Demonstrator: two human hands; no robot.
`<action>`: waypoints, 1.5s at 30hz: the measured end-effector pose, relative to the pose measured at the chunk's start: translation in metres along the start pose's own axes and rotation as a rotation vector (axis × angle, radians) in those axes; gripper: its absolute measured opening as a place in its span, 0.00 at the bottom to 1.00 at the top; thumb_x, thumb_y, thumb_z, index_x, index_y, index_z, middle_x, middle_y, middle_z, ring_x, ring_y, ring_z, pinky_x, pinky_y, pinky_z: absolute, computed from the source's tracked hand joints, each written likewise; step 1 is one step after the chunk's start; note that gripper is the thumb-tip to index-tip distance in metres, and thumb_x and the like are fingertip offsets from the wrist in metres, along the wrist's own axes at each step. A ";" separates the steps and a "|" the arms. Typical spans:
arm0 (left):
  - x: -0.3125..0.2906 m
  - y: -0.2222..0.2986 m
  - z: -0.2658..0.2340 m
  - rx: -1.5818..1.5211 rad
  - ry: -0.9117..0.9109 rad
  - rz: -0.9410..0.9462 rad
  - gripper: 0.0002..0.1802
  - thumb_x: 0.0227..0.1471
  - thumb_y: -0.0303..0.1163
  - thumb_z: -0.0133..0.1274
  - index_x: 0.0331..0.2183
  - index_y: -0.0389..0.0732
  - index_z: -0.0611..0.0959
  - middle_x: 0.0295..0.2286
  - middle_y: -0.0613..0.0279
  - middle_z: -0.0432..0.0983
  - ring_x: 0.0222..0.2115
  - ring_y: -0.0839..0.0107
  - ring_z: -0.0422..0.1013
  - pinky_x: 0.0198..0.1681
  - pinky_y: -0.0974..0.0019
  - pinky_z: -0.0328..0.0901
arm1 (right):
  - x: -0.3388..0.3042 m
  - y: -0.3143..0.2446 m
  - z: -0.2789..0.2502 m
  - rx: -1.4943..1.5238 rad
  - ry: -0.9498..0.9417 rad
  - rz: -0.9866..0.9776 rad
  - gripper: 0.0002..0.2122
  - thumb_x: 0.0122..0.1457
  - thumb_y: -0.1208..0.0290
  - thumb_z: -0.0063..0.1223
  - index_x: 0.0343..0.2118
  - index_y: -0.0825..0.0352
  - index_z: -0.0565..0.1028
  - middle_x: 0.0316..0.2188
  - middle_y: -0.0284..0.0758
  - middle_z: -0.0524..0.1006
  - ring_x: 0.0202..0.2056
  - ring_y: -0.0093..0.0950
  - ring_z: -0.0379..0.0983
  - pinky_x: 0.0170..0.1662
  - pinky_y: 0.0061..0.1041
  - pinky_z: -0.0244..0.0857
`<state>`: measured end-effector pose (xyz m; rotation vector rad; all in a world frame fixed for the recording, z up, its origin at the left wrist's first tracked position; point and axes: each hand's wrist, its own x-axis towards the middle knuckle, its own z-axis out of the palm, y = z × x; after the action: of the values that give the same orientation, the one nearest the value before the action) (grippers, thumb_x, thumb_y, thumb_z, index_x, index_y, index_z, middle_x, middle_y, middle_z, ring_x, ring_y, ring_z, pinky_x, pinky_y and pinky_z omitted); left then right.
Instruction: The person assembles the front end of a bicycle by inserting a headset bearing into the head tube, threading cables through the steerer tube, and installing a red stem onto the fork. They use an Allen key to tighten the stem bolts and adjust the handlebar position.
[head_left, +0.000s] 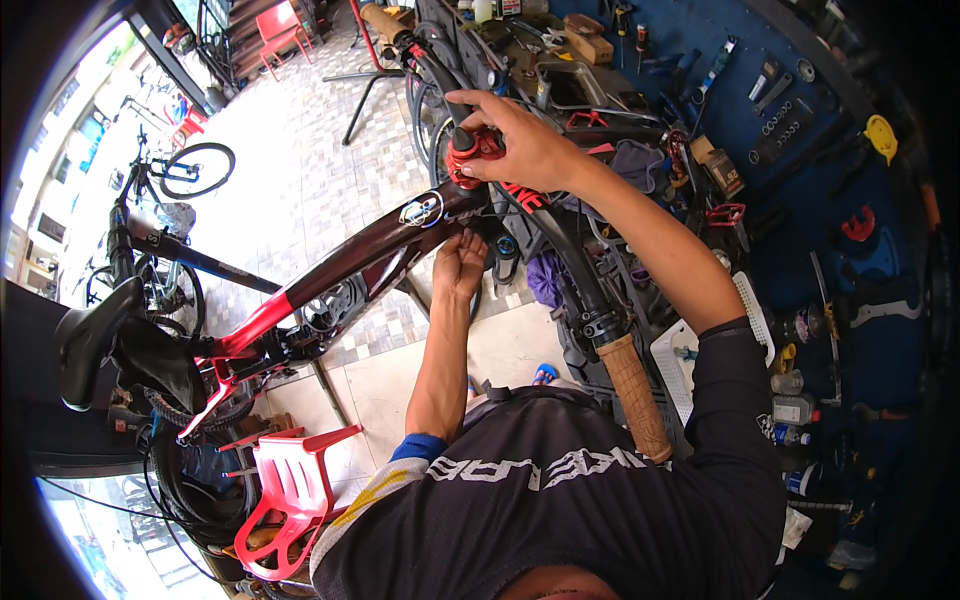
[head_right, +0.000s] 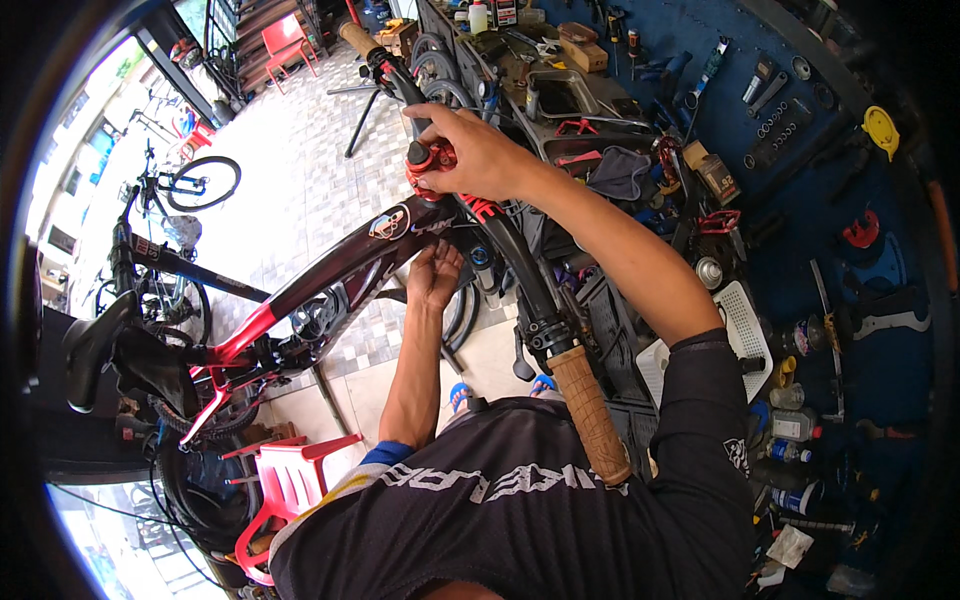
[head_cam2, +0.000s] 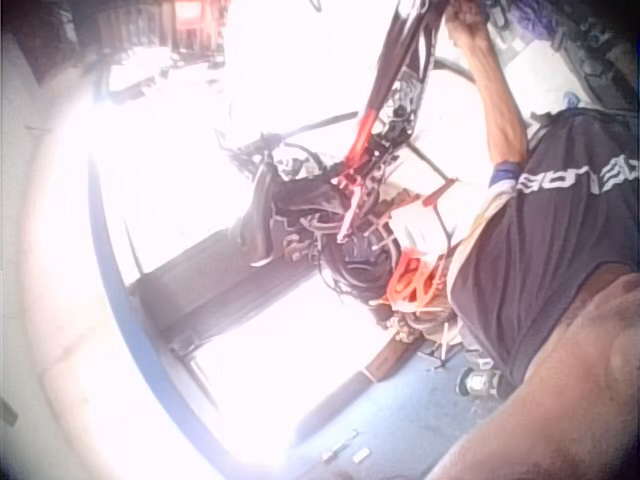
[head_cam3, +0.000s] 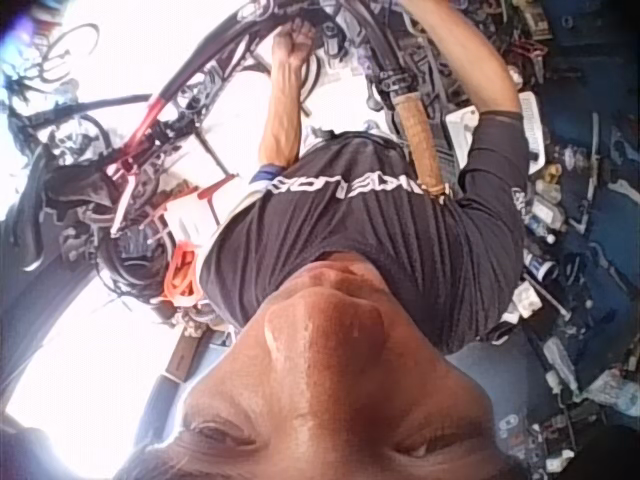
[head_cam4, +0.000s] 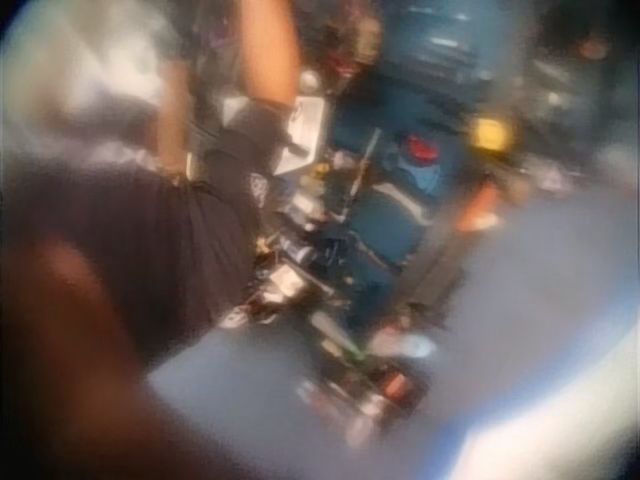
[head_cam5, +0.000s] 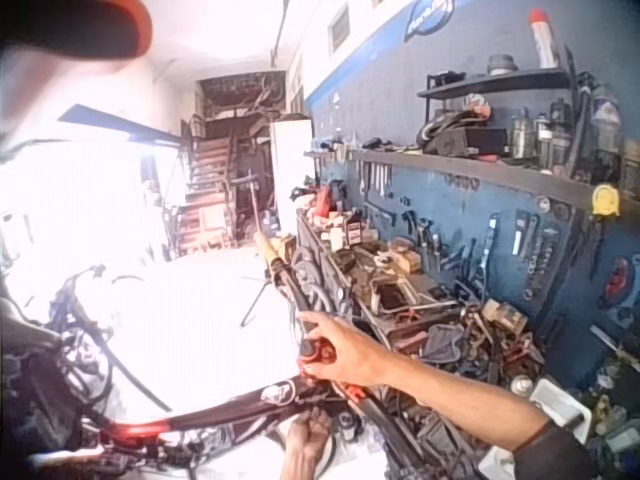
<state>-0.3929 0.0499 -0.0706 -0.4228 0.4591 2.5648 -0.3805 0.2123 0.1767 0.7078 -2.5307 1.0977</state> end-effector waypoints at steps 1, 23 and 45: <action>-0.001 0.000 0.001 0.006 -0.002 -0.001 0.05 0.58 0.29 0.46 0.30 0.42 0.74 0.27 0.64 0.69 0.31 0.68 0.64 0.43 0.62 0.60 | 0.001 0.004 0.000 0.026 -0.008 -0.002 0.37 0.50 0.71 0.66 0.64 0.58 0.59 0.42 0.36 0.77 0.48 0.30 0.71 0.55 0.31 0.62; 0.009 -0.001 -0.007 -0.027 0.079 -0.014 0.06 0.60 0.29 0.44 0.38 0.39 0.74 0.38 0.60 0.73 0.42 0.61 0.68 0.52 0.55 0.61 | 0.042 -0.051 -0.045 -0.670 -0.423 -0.135 0.15 0.51 0.64 0.63 0.42 0.61 0.79 0.41 0.34 0.77 0.47 0.36 0.69 0.55 0.35 0.61; 0.008 -0.004 -0.005 -0.017 0.027 -0.019 0.06 0.60 0.30 0.46 0.35 0.40 0.76 0.33 0.61 0.73 0.37 0.64 0.67 0.49 0.57 0.62 | 0.033 -0.041 -0.036 -0.547 -0.302 -0.251 0.16 0.55 0.56 0.59 0.39 0.64 0.78 0.35 0.39 0.79 0.43 0.42 0.75 0.45 0.39 0.68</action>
<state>-0.3960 0.0547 -0.0789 -0.4657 0.4416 2.5489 -0.3831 0.2046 0.2399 1.0442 -2.6976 0.2032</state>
